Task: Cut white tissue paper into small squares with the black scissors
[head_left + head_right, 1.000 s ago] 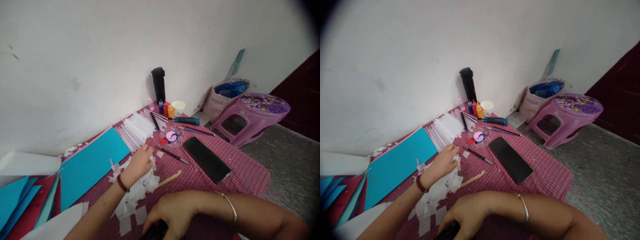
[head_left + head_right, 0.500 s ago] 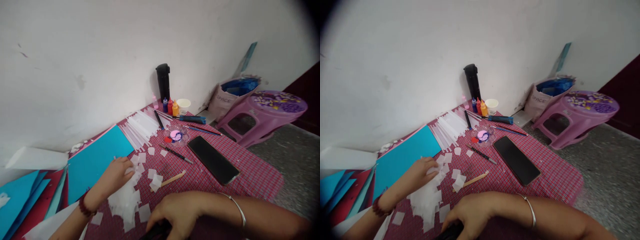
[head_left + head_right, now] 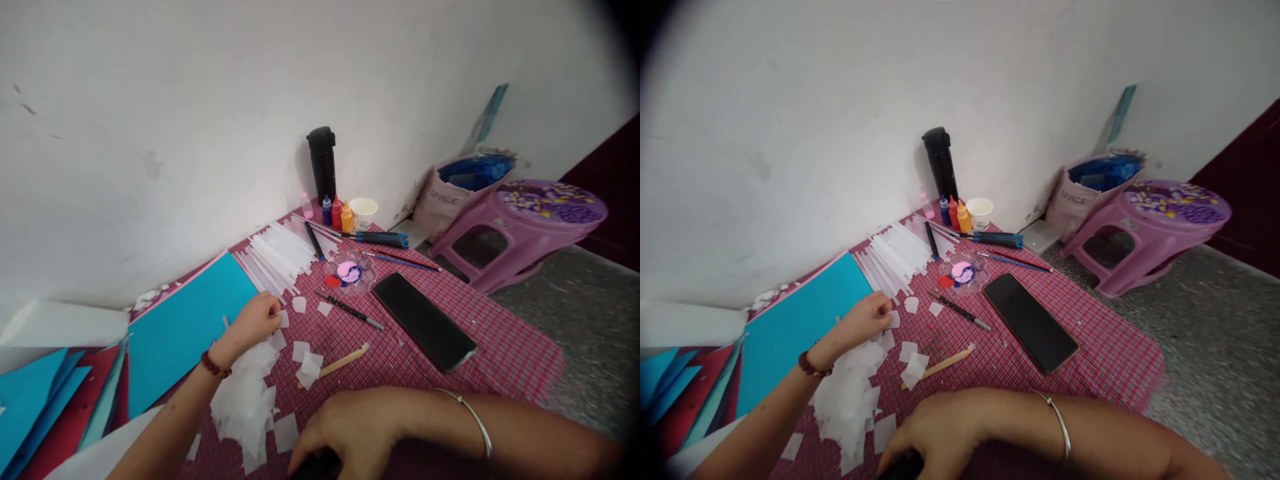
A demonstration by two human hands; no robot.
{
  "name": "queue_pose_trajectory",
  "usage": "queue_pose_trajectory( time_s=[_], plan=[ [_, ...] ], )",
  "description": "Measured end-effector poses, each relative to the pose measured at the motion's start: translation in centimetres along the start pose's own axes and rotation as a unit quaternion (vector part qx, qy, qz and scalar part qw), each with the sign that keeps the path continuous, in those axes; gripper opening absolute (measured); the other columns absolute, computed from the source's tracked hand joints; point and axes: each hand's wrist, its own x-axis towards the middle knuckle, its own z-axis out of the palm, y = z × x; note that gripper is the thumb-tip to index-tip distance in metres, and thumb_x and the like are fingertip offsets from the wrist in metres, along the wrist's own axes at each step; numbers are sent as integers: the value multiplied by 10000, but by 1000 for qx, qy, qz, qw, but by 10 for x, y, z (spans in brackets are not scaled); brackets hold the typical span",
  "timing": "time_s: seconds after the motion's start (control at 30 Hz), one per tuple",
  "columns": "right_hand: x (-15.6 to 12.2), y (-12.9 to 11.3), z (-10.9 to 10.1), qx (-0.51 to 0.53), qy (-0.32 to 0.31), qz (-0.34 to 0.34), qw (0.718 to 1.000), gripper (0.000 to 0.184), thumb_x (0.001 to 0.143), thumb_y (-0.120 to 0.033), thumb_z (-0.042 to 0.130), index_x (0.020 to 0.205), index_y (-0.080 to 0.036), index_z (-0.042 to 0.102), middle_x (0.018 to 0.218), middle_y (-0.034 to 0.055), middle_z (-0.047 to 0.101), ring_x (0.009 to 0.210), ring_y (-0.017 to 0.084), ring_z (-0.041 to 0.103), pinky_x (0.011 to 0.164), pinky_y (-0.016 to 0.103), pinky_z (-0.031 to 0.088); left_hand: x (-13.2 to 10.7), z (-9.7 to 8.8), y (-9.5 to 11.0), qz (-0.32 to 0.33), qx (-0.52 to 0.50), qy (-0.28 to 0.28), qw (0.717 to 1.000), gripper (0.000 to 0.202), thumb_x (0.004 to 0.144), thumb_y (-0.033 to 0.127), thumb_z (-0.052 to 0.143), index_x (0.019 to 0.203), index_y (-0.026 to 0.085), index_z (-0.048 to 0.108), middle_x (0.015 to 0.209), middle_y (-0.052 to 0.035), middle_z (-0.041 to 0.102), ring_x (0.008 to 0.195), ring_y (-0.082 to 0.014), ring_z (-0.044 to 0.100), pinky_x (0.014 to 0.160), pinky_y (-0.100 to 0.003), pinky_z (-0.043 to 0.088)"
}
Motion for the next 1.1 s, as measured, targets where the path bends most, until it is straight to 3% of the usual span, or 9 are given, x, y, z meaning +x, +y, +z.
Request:
queue_pose_trajectory(
  time_s=[0.13,0.3,0.4,0.53,0.73,0.9,1.1],
  plan=[
    [1,1,0,10,-10,17,1000,562,776,-218,643,1321,-128,538,1178,115,673,988,234,654,789,230,464,2,-5,13,-11,-57,-14,998,90,752,147,478,685,205,495,597,51,497,552,-123,477,533,-225,354],
    [2,2,-1,-4,-21,12,1000,589,773,-190,650,1340,-112,512,1193,131,664,990,232,648,796,234,458,18,9,26,-19,-65,-4,998,93,702,152,559,779,203,557,595,50,528,555,-133,491,535,-239,312],
    [3,4,1,-19,-18,-1,1000,579,776,-192,651,1332,-105,516,1192,136,665,988,236,650,799,239,459,25,18,28,-34,-51,14,998,49,697,177,580,714,203,543,579,40,518,556,-143,473,543,-257,276],
    [4,6,3,-29,-11,-6,999,555,778,-212,649,1314,-127,533,1211,119,659,1016,238,643,809,240,458,26,19,30,-19,-61,1,998,174,690,109,532,565,199,452,550,45,460,543,-124,438,540,-248,278],
    [6,9,5,-31,-17,-13,999,579,737,-188,680,1295,-123,537,1223,124,654,1020,251,645,805,248,466,16,13,48,42,-116,-34,992,100,714,108,496,677,201,490,609,56,492,576,-116,473,538,-219,346],
    [7,10,5,-33,-11,-24,999,563,744,-183,671,1285,-93,539,1225,146,650,1019,257,646,818,256,472,22,25,64,65,-97,-44,992,192,696,97,522,835,204,599,640,44,567,588,-129,520,554,-236,344],
    [5,2,2,-37,-36,-12,999,586,771,-181,651,1324,-54,506,1250,171,633,1038,259,638,833,253,462,38,35,69,53,-61,-34,996,100,703,106,528,701,197,570,623,16,581,586,-144,522,554,-253,323]
  ],
)
